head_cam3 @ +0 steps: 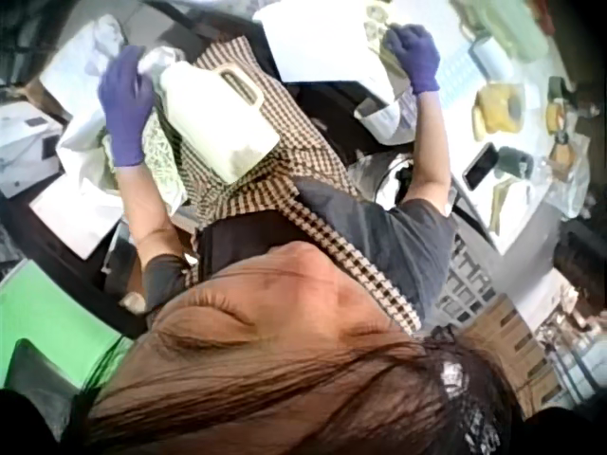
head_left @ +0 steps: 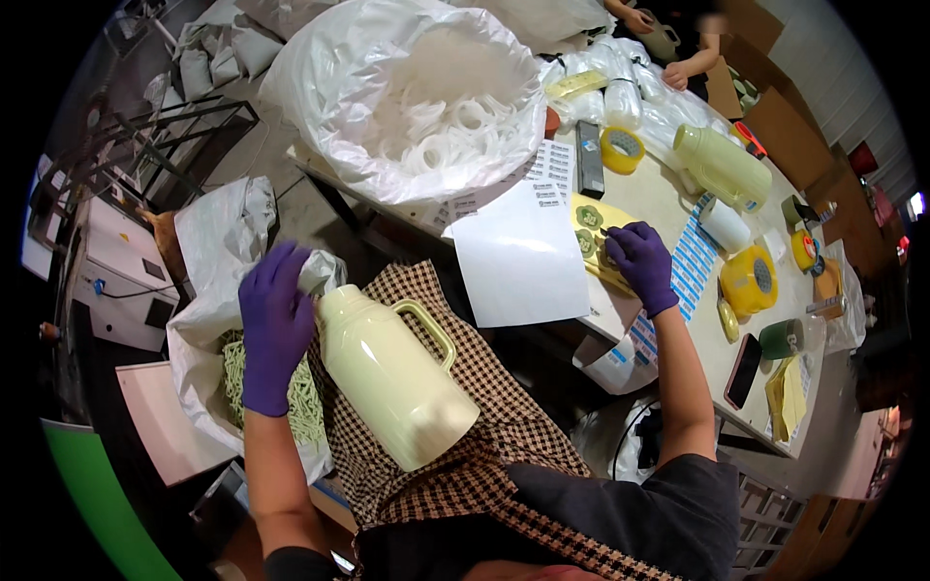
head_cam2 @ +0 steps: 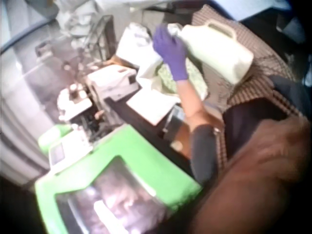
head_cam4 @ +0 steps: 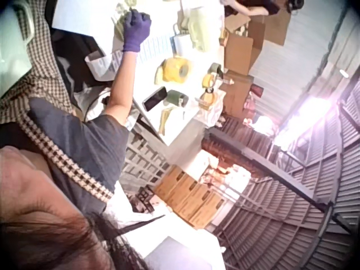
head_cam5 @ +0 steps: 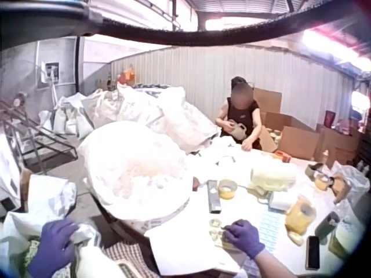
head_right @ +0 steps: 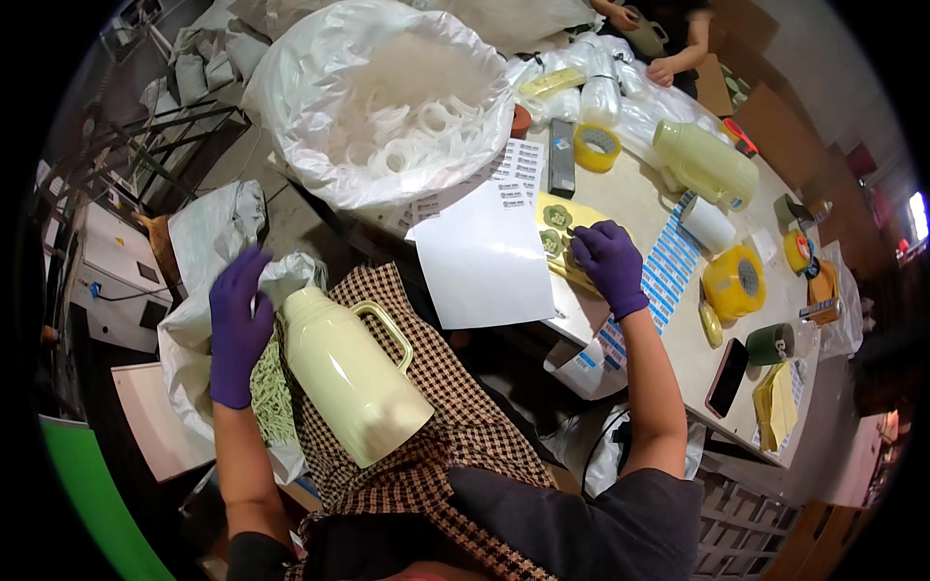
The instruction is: The person places green insulation rods into a thermal flask, screws on a cap, and applies labels and stickers to the exterior of the flask.
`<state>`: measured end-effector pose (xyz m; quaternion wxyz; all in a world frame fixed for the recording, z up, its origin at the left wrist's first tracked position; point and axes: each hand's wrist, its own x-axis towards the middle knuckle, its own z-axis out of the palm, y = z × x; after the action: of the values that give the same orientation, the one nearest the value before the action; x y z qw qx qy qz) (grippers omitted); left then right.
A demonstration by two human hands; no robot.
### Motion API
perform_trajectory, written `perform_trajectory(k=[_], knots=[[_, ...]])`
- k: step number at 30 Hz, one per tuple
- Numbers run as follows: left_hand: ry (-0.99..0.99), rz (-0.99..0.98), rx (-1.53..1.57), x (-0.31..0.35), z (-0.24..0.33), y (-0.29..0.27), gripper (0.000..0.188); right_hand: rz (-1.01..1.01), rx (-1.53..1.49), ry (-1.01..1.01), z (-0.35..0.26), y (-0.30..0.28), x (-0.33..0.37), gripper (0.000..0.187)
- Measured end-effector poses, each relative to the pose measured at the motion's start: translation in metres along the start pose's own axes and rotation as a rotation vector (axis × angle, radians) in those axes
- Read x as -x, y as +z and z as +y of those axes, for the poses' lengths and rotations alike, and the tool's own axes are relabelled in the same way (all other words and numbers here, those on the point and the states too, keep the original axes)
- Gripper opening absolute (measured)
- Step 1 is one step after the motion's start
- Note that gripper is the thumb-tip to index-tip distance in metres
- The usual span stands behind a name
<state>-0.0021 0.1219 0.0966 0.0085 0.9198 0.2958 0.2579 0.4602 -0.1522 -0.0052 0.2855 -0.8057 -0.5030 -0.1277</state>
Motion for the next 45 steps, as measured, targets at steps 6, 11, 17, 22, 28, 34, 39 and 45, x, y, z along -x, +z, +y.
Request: perform_trajectory(k=[6, 11, 17, 22, 28, 34, 39, 45], knots=[[0.652, -0.184, 0.380, -0.098, 0.175, 0.068, 0.043, -0.077, -0.048, 0.037, 0.013, 0.014, 0.008, 0.018], [0.647, -0.567, 0.024, -0.123, 0.243, 0.199, 0.053, -0.107, -0.081, 0.008, 0.005, 0.024, 0.000, 0.021], [0.591, -0.719, 0.025, -0.129, 0.258, 0.225, 0.062, -0.175, 0.085, -0.022, 0.016, 0.030, -0.009, 0.038], [0.626, -0.695, 0.077, -0.126, 0.251, 0.230, 0.064, -0.179, 0.036, -0.039, 0.013, 0.025, -0.020, 0.043], [0.614, -0.745, 0.093, -0.133, 0.248, 0.222, 0.058, -0.147, 0.056, -0.030, 0.006, 0.012, 0.000, 0.018], [0.620, -0.741, 0.118, -0.134, 0.249, 0.228, 0.050, -0.079, 0.138, -0.032, 0.008, 0.028, -0.001, 0.022], [0.615, -0.757, 0.125, -0.137, 0.250, 0.243, 0.051, -0.320, 0.178, -0.051, 0.015, 0.023, -0.020, 0.028], [0.698, -0.645, 0.172, -0.148, 0.236, 0.231, 0.043, 0.230, -0.707, 0.271, 0.108, -0.004, -0.079, 0.040]])
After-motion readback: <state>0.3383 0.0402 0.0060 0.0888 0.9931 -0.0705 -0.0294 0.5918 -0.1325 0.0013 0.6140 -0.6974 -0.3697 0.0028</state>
